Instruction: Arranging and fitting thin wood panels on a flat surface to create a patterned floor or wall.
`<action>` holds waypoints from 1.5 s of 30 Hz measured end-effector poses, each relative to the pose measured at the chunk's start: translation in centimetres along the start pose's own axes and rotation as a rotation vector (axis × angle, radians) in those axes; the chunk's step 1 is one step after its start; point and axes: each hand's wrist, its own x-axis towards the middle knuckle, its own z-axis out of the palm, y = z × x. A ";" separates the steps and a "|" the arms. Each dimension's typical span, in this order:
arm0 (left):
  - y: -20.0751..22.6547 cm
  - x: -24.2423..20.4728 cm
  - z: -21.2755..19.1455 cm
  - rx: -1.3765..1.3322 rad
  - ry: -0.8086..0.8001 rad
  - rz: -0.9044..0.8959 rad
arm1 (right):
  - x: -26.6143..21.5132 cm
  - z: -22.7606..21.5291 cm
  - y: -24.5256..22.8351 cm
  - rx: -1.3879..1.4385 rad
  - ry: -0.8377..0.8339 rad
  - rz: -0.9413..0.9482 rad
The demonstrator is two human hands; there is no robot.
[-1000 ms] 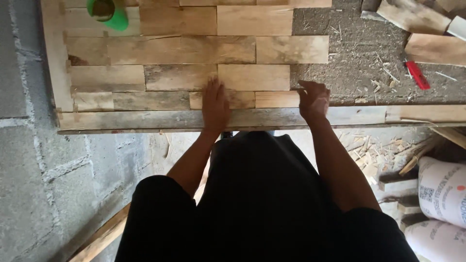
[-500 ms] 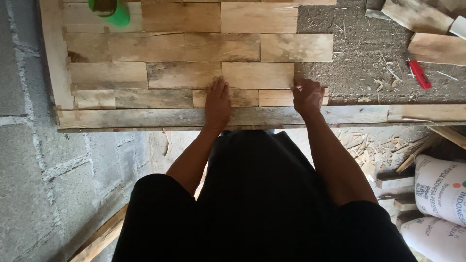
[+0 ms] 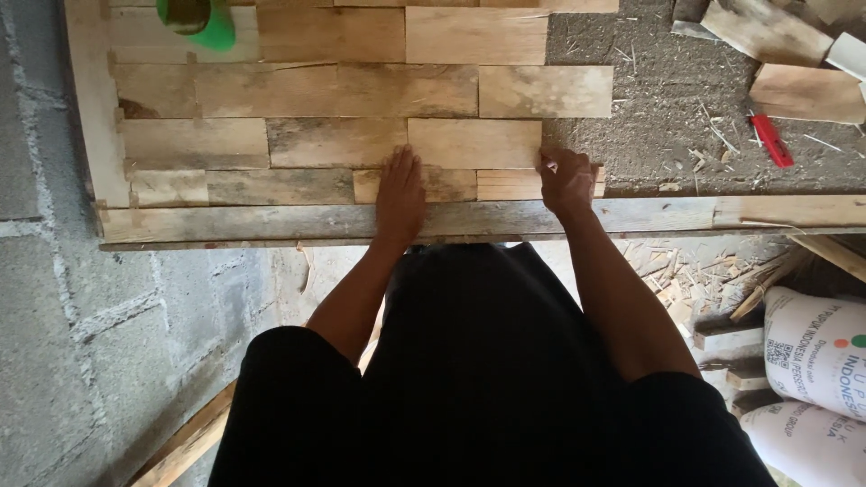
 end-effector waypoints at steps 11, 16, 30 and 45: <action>0.3 0.3 -0.5 -0.057 0.004 -0.028 | 0.9 -0.7 0.1 -0.051 -0.098 0.056; 0.0 0.4 -0.2 -0.078 0.013 -0.018 | 1.1 -0.1 1.0 0.055 -0.076 0.060; 0.8 0.6 -1.5 -0.065 -0.048 -0.043 | 0.7 -1.7 -0.3 -0.174 -0.140 0.049; -0.9 0.9 -0.6 -0.169 0.150 0.088 | 0.1 0.8 2.4 -0.099 0.108 -0.013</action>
